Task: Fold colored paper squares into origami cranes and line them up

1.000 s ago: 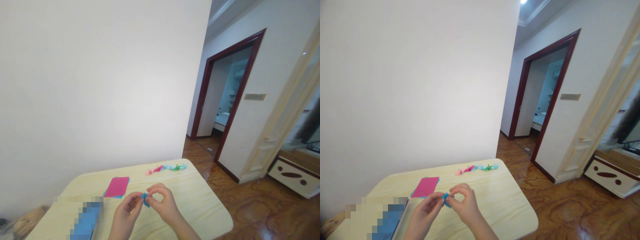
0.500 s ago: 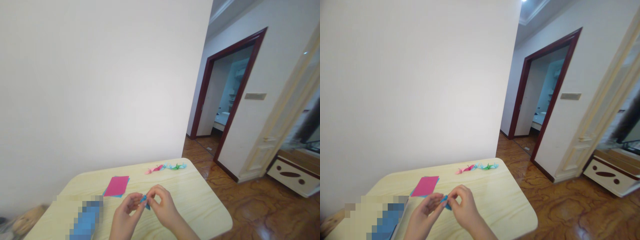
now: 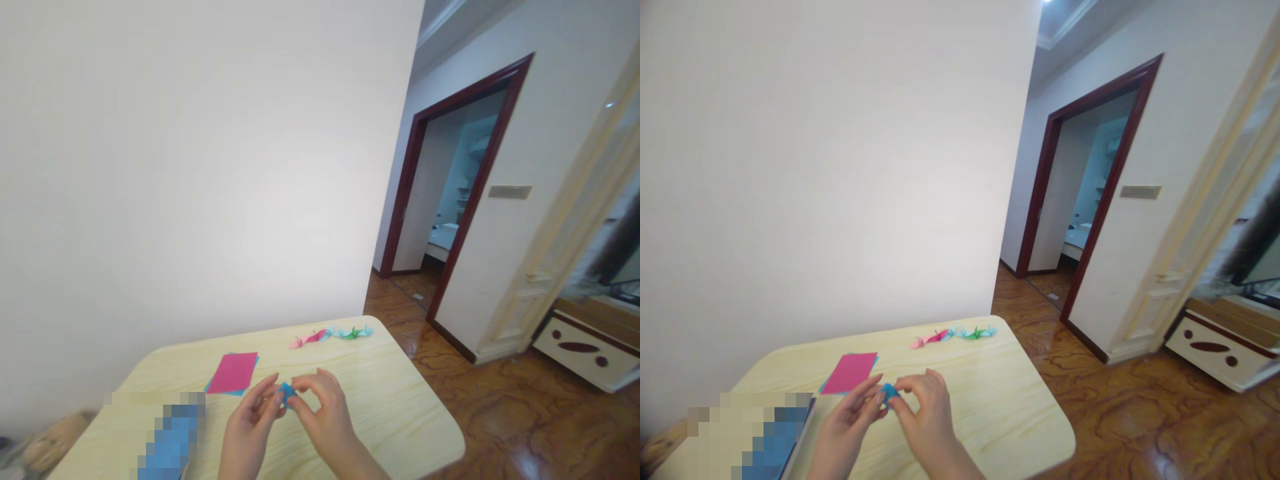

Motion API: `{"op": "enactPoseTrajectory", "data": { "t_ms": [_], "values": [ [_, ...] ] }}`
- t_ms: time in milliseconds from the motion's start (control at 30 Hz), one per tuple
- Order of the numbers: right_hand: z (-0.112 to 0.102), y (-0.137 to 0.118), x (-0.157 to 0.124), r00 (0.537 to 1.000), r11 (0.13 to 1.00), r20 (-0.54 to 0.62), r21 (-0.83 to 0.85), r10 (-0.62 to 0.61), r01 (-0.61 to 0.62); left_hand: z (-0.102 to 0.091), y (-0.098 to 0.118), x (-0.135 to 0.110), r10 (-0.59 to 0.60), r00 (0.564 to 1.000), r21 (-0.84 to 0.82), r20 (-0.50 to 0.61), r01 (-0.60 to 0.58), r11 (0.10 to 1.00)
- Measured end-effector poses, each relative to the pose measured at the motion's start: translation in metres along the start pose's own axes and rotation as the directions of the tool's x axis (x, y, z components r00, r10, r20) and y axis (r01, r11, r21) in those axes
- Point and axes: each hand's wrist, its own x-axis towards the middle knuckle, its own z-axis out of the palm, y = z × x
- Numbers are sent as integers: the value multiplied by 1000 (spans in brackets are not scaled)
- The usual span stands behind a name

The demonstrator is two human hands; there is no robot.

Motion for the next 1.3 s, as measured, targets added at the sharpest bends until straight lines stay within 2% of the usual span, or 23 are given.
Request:
{"op": "enactPoseTrajectory", "data": {
  "t_ms": [100,200,500,700,900,1033,1133,1233,1300],
  "values": [
    [-2,0,1,998,998,4,-32,-55,55,-2,3,1,-29,997,59,69,25,998],
    [-4,0,3,993,993,22,-43,-113,114,-4,6,1,-42,996,87,75,35,996],
    [-14,-7,9,985,985,100,108,-143,133,-9,-3,2,-116,992,-138,41,121,983],
    [-11,-8,10,981,983,93,79,-171,164,-9,-10,3,-159,987,-190,21,160,969],
    [-8,-9,10,983,988,97,4,-156,156,-8,-11,4,-137,991,-187,12,137,973],
    [-3,-6,9,996,997,58,19,-71,70,-7,-4,2,-63,998,-74,-11,62,995],
    [1,-4,10,997,981,48,180,61,-69,-5,1,1,-34,999,-51,-37,32,998],
    [4,0,14,971,892,155,389,182,-229,-3,-2,1,-51,997,-56,-52,48,997],
    [5,5,18,938,824,254,460,233,-330,-3,-8,2,-76,996,-60,-45,73,996]
  ]
}}
